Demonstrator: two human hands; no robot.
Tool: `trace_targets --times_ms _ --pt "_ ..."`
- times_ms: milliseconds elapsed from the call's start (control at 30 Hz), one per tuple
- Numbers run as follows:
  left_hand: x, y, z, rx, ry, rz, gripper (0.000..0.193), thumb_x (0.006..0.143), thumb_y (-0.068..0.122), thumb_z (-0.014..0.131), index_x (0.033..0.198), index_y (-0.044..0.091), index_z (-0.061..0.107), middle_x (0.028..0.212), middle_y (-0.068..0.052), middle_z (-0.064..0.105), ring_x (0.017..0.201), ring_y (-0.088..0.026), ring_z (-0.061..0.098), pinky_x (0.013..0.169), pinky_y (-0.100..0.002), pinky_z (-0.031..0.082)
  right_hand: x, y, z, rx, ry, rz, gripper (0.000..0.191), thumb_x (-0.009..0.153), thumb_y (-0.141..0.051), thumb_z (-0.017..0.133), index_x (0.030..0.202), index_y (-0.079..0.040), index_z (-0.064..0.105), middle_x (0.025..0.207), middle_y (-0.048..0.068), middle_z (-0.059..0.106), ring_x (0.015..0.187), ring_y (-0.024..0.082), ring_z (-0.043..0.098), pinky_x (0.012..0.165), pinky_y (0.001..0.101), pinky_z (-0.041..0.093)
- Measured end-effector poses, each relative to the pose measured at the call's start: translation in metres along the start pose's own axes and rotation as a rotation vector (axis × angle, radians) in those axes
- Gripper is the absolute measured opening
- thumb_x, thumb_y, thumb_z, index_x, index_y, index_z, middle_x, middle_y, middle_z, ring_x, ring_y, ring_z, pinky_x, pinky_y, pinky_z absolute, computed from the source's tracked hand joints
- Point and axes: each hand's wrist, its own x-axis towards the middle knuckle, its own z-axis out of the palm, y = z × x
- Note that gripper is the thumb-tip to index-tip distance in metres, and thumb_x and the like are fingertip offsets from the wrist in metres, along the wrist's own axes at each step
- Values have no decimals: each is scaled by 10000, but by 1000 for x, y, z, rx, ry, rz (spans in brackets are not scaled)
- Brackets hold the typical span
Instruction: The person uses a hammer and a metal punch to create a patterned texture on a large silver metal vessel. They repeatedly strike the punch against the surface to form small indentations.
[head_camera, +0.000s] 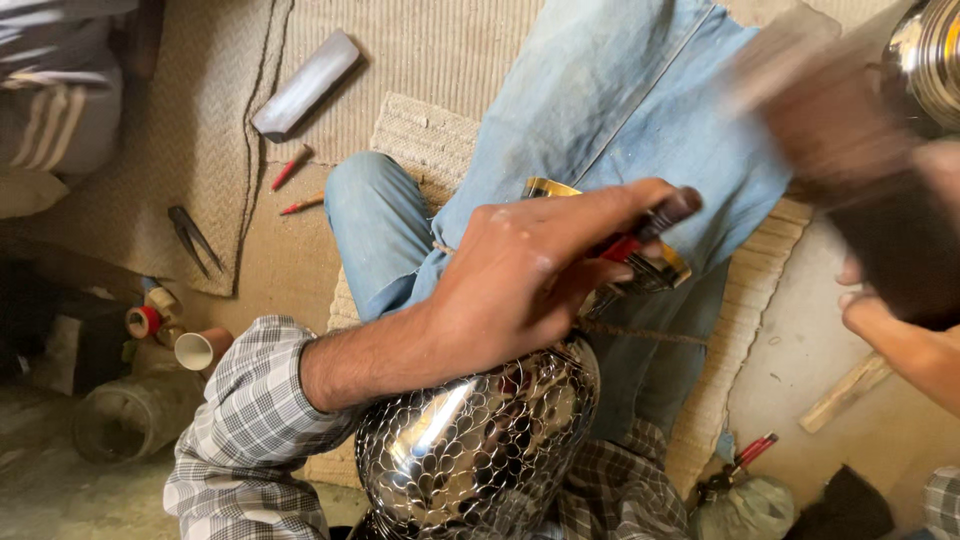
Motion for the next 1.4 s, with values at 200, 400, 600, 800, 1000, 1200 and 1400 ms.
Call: trace_targets --times_ms 200,400,600,800,1000,1200,1400 --pt "2 -5 4 -105 37 -119 430 1011 32 681 1403 70 507 1174 -136 744 815 -156 785 655 -275 618 18 74 15 -51 -7 -7 534 809 26 735 1313 -13 563 948 95 631 765 180 638 710 310 535" --pt "-5 -3 -4 -120 79 -80 489 994 79 778 1396 31 504 1190 -116 750 828 -105 770 683 -263 617 11 73 13 -88 -16 -15 542 850 32 714 1365 -5 549 937 94 611 748 175 608 698 296 519" --pt "2 3 -7 -191 49 -306 491 911 82 776 1335 32 534 1101 -65 788 563 -116 612 505 -299 490 3 8 -13 -97 -2 -194 550 891 39 694 1417 3 536 925 94 592 730 170 578 686 281 503" --pt "11 -4 -1 -178 5 53 440 1014 65 736 1392 119 518 1266 -38 721 1046 -136 779 777 -234 663 -31 -40 18 56 142 8 345 1005 77 758 1253 15 526 977 130 620 824 166 645 790 281 577" --pt "28 -7 5 -2 -208 267 558 974 67 738 1478 172 524 1353 -11 711 1150 -225 763 802 -347 643 -74 -65 68 433 484 138 779 887 68 757 1586 0 419 1003 76 660 842 149 643 673 297 530" --pt "35 -6 -2 1 -329 265 618 880 32 725 1438 215 531 1267 -15 734 969 -237 763 644 -379 598 -101 -55 97 601 694 80 614 924 168 763 1422 27 433 1062 101 645 931 155 632 878 271 563" --pt "41 -3 -4 52 -261 389 654 880 43 753 1465 219 518 1331 -19 716 1055 -230 756 757 -343 629 -128 -51 114 756 812 60 302 954 236 730 1049 19 543 999 103 594 867 180 605 865 284 551"
